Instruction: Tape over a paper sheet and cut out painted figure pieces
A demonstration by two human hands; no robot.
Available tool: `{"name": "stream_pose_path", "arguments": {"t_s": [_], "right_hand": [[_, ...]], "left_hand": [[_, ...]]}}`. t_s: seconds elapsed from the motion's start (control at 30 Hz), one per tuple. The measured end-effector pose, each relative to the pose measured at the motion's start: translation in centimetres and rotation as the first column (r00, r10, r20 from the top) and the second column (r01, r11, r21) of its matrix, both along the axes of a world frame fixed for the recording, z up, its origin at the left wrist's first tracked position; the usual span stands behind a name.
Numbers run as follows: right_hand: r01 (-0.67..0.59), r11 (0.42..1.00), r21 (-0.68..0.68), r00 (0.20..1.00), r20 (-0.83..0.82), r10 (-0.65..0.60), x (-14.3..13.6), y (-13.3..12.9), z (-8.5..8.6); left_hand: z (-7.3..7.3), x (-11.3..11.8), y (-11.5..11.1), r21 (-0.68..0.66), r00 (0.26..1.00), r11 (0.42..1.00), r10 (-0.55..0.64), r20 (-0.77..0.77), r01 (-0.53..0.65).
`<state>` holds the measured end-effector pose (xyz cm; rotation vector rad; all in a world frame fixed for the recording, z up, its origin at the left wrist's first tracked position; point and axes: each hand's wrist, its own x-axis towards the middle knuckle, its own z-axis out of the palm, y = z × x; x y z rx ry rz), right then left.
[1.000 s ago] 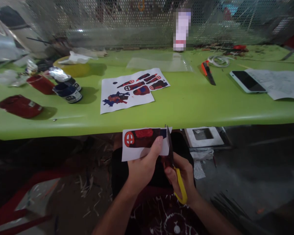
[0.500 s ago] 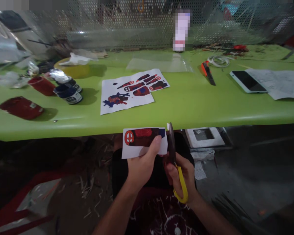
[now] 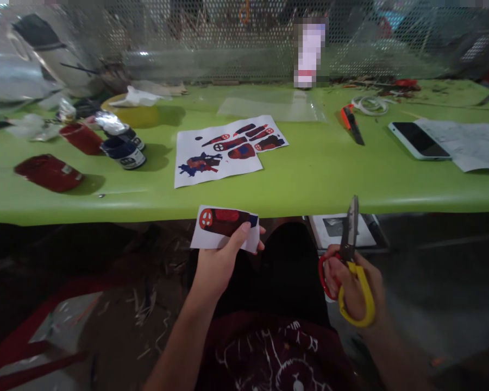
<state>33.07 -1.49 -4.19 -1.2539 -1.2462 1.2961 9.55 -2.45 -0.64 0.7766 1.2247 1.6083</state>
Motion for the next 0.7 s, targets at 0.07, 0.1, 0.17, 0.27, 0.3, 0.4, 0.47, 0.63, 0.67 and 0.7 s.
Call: {"name": "stream_pose_path", "arguments": {"t_s": [0.07,0.1,0.17,0.27,0.3,0.4,0.47,0.63,0.67,0.7], "right_hand": [[-0.01,0.999,-0.044,0.999,0.034,0.012,-0.7,0.0,0.6],[-0.034,0.998,-0.048,0.999,0.037,0.035,-1.3,0.1,1.0],[-0.089,0.995,-0.042,0.996,0.02,0.09,-2.7,0.3,2.0],[-0.159,0.987,0.03,0.987,-0.002,0.159,-4.4,0.9,3.2],[-0.191,0.979,0.071,0.982,0.003,0.191,-4.8,1.1,3.3],[-0.313,0.931,0.189,0.949,0.025,0.314,-5.5,1.2,2.7],[-0.359,0.907,0.22,0.93,0.01,0.366,-5.9,0.8,1.8],[-0.353,0.914,0.199,0.926,-0.062,0.371,-6.6,-0.6,0.0],[-0.362,0.91,0.203,0.924,-0.054,0.38,-6.6,-0.7,-0.1],[-0.374,0.905,0.204,0.92,-0.04,0.389,-6.5,-0.8,0.0]], "left_hand": [[-0.2,0.3,-0.1,-0.002,1.0,1.0,-0.014,0.003,0.014],[-0.3,0.5,-0.1,-0.007,1.0,1.0,-0.021,-0.005,0.021],[-0.2,0.7,-0.3,-0.037,0.998,0.998,-0.046,-0.051,0.044],[0.1,1.0,-0.6,-0.1,0.986,0.995,-0.042,-0.161,0.026],[0.2,1.1,-0.8,-0.11,0.983,0.994,-0.013,-0.182,-0.007],[0.4,1.5,-1.1,-0.068,0.972,0.987,0.133,-0.192,-0.149],[0.5,1.7,-1.2,-0.025,0.966,0.978,0.201,-0.165,-0.208],[0.6,2.1,-1.1,-0.064,0.988,0.986,0.154,0.031,-0.152],[0.6,2.2,-1.0,-0.062,0.983,0.983,0.178,0.047,-0.175],[0.6,2.4,-0.9,-0.052,0.976,0.976,0.213,0.051,-0.211]]}}
